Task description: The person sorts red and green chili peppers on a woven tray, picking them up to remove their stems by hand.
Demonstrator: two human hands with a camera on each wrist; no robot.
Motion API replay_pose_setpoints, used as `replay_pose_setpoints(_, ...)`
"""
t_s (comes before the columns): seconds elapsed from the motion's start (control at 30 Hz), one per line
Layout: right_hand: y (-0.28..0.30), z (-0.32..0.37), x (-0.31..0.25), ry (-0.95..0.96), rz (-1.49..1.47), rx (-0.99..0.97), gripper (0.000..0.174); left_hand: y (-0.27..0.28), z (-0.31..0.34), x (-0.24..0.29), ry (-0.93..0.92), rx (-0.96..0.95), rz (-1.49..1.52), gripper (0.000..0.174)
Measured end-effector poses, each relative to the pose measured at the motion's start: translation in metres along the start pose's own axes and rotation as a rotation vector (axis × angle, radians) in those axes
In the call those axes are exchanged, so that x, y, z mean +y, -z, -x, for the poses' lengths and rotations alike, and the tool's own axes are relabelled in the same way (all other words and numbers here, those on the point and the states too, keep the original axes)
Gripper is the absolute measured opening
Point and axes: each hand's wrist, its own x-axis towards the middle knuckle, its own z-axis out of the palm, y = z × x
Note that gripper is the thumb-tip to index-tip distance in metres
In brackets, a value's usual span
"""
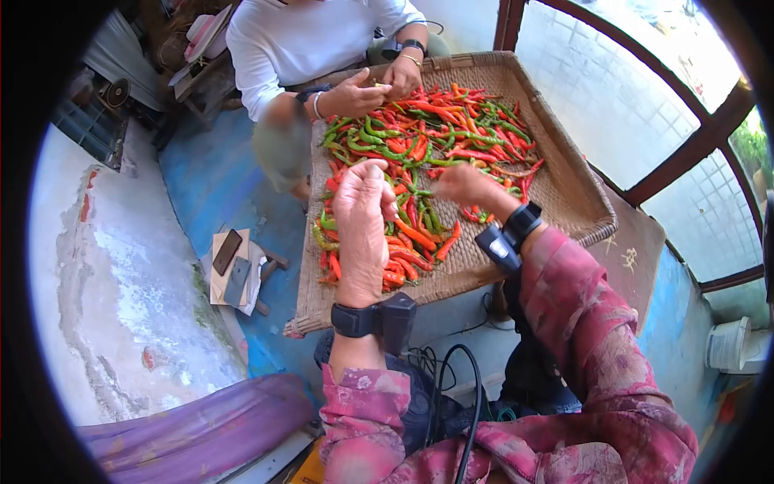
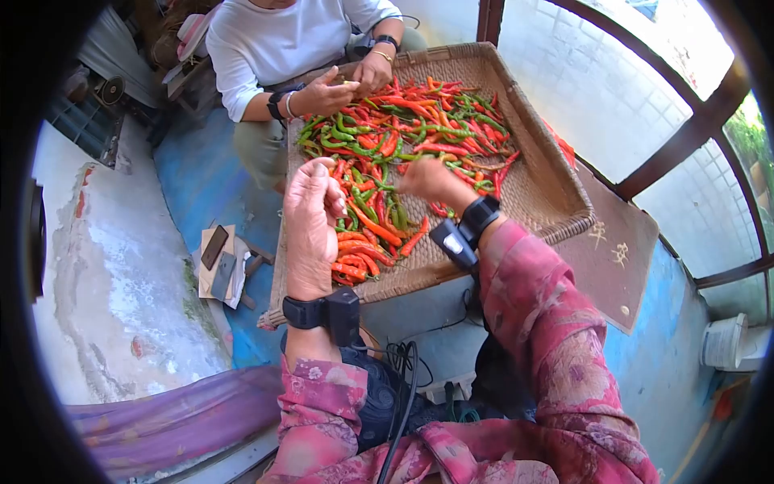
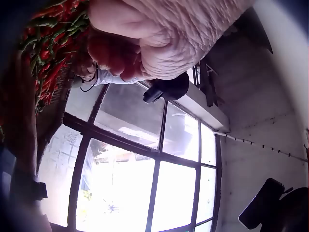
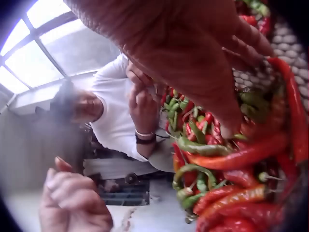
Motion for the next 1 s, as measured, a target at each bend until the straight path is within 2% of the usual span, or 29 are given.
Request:
replay_pose_setpoints(0.03,-0.016,-0.001,-0.002,0.118,0.169,-0.088,0.048,-0.002,0.001,0.002,0.009,0.001,-0.02,0.018)
replay_pose_setpoints(0.07,-0.017,0.012,-0.024,0.045,0.106,-0.198,0.065,-0.002,0.0,0.001,0.02,-0.003,-0.012,0.018)
replay_pose_setpoints(0.1,-0.029,0.006,-0.025,-0.005,0.173,-0.199,0.082,-0.001,0.0,-0.001,0.03,-0.005,-0.003,0.018)
replay_pose_setpoints(0.13,-0.029,0.004,-0.031,-0.041,0.09,-0.263,0.089,-0.001,0.0,0.0,0.026,-0.006,0.014,0.018)
replay_pose_setpoints(0.23,-0.033,0.008,-0.046,-0.087,0.055,-0.295,0.091,0.0,-0.001,0.002,0.01,-0.015,0.013,0.018)
replay_pose_setpoints(0.27,-0.042,0.01,-0.041,0.035,-0.057,-0.196,0.093,-0.001,-0.002,0.003,-0.004,-0.014,0.02,0.018)
replay_pose_setpoints(0.3,-0.046,0.012,-0.046,0.027,-0.038,-0.179,0.095,-0.002,-0.001,0.003,0.009,-0.013,0.034,0.018)
replay_pose_setpoints(0.4,-0.046,0.02,-0.057,0.011,-0.015,-0.212,0.09,-0.002,0.0,-0.001,0.013,-0.011,0.028,0.016)
replay_pose_setpoints(0.43,-0.051,0.019,-0.057,0.046,0.017,-0.178,0.078,-0.003,-0.002,-0.001,0.009,-0.01,0.005,0.015)
replay_pose_setpoints(0.5,-0.047,0.022,-0.067,0.019,0.075,-0.308,0.063,-0.004,-0.002,-0.001,0.003,-0.021,0.01,0.014)
replay_pose_setpoints(0.53,-0.045,0.028,-0.072,0.057,0.069,-0.262,0.053,-0.005,-0.001,-0.001,0.008,-0.019,0.005,0.014)
replay_pose_setpoints(0.63,-0.03,0.034,-0.088,0.067,0.158,-0.37,0.051,-0.007,0.0,0.0,0.02,-0.008,0.001,0.014)
replay_pose_setpoints(0.67,-0.027,0.038,-0.09,0.127,0.239,-0.345,0.043,-0.006,0.0,0.0,0.019,-0.013,-0.009,0.015)
replay_pose_setpoints(0.7,-0.022,0.044,-0.096,0.126,0.237,-0.346,0.043,-0.006,-0.001,-0.001,0.019,-0.019,-0.02,0.015)
replay_pose_setpoints(0.8,-0.004,0.062,-0.117,0.167,0.344,-0.156,0.031,-0.004,-0.003,-0.005,-0.018,-0.002,-0.039,0.015)
replay_pose_setpoints(0.83,0.0,0.067,-0.118,0.163,0.339,-0.16,0.031,-0.003,0.0,-0.005,-0.011,-0.002,-0.04,0.015)
replay_pose_setpoints(0.93,0.012,0.067,-0.118,0.315,0.1,0.067,0.025,-0.004,-0.001,0.001,-0.091,0.07,-0.021,0.015)
replay_pose_setpoints(1.0,0.021,0.064,-0.117,0.22,0.071,0.019,0.025,-0.004,-0.001,0.005,-0.165,0.099,-0.031,0.015)
